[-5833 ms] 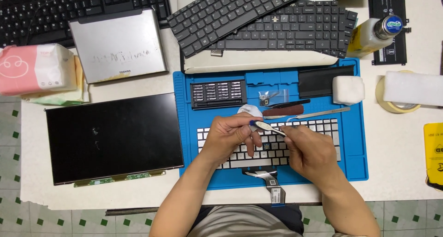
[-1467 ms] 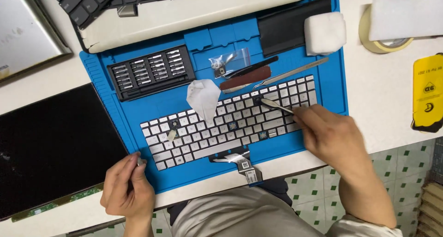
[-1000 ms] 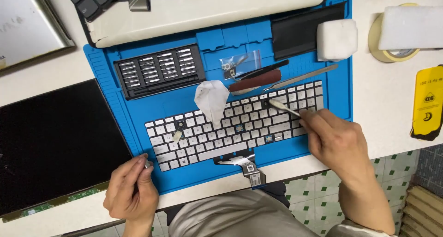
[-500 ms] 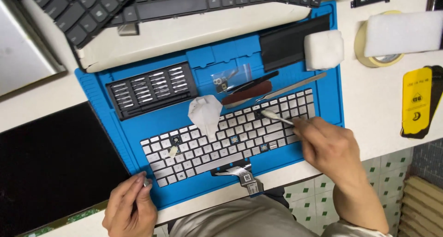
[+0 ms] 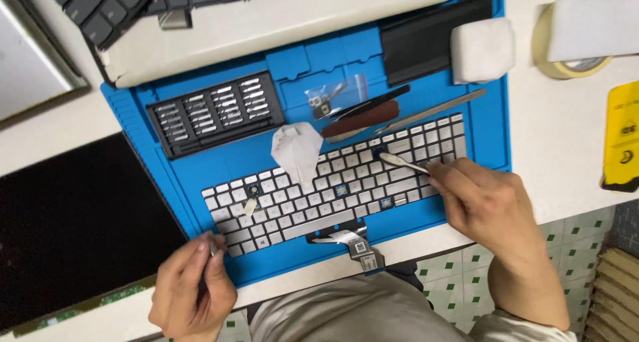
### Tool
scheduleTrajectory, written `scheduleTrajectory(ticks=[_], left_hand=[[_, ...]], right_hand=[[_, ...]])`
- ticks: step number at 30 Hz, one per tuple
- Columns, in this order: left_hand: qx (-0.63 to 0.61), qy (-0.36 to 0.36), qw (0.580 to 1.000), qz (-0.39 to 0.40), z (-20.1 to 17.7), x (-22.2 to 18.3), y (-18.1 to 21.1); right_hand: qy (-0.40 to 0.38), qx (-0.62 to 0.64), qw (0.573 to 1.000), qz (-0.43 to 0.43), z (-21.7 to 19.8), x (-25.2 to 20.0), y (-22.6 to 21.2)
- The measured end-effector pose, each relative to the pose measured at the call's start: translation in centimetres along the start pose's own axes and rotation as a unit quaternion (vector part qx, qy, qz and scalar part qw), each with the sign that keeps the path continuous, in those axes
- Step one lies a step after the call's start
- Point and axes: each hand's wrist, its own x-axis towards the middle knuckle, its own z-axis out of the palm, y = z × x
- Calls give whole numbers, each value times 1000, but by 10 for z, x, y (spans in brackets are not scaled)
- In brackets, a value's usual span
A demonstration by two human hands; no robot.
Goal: Cleaning a laptop keyboard using a toothbrush and a cloth on a repair bench.
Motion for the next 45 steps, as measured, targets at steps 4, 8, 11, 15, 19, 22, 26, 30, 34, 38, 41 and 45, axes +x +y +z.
scheduleTrajectory(ticks=[4,8,11,15,19,22,26,30,34,38,41,45], left_hand=[[-9,6,996,92,-1,30,6],[-77,41,986,141,12,62,3],[-167,31,978,124,26,79,3],[-214,-10,976,27,33,89,17],[-298,-70,950,-64,39,93,21],[-319,-120,932,-121,39,97,24],[-350,-149,908,-176,42,98,22],[-329,-144,917,-171,45,97,25],[-171,-130,975,-51,48,98,25],[-91,-151,983,55,51,102,31],[-78,-152,984,44,50,103,34],[-54,-164,984,33,48,101,29]], right_hand=[[-11,46,999,-4,1,-11,10],[18,53,998,-6,7,-10,13],[18,38,998,-42,14,-2,10],[-30,20,998,-45,11,-7,16],[-29,30,998,-38,8,0,18],[-27,48,997,-47,8,1,21],[-52,64,995,-50,7,6,20],[-33,105,993,-34,4,2,22],[1,59,997,-53,12,-1,21],[-27,72,995,-70,10,4,17],[-10,40,997,-60,14,4,18],[-24,58,995,-71,12,4,18]])
